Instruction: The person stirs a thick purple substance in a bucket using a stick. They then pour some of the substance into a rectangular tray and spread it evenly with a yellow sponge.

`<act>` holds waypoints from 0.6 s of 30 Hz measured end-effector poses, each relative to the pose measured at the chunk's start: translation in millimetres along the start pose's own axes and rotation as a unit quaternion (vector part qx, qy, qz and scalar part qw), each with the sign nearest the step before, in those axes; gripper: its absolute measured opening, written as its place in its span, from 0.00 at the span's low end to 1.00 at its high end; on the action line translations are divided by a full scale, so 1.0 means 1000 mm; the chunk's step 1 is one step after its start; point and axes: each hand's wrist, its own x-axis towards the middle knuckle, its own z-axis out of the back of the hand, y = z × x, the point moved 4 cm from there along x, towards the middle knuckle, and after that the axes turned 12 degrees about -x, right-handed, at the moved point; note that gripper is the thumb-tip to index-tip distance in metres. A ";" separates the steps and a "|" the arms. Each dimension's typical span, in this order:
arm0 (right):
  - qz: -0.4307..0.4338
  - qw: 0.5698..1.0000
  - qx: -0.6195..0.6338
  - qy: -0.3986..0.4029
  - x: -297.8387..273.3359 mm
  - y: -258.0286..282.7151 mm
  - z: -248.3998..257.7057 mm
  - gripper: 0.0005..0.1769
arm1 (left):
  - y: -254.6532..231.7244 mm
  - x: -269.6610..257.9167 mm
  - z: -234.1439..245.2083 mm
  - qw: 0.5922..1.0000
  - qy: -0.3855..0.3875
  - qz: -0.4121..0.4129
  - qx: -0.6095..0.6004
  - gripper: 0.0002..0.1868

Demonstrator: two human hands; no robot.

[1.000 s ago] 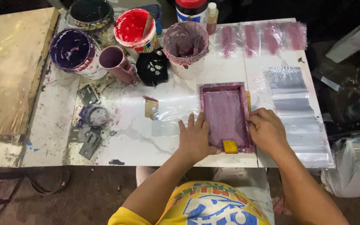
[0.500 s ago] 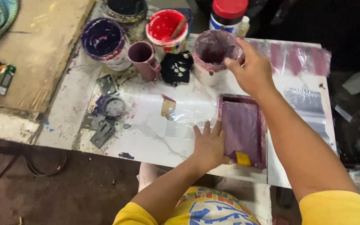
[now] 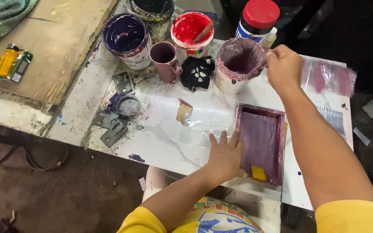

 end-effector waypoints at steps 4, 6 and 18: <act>-0.077 0.994 0.076 -0.030 -0.002 -0.011 0.014 0.08 | 0.000 0.000 0.001 1.000 0.012 0.008 0.014 0.50; -0.059 0.985 0.132 -0.097 0.002 -0.024 0.023 0.07 | 0.001 0.000 0.000 1.000 -0.011 -0.002 0.007 0.49; -0.362 0.774 0.511 -0.090 -0.075 -0.095 0.037 0.10 | 0.001 0.000 -0.002 0.999 -0.010 0.018 -0.033 0.55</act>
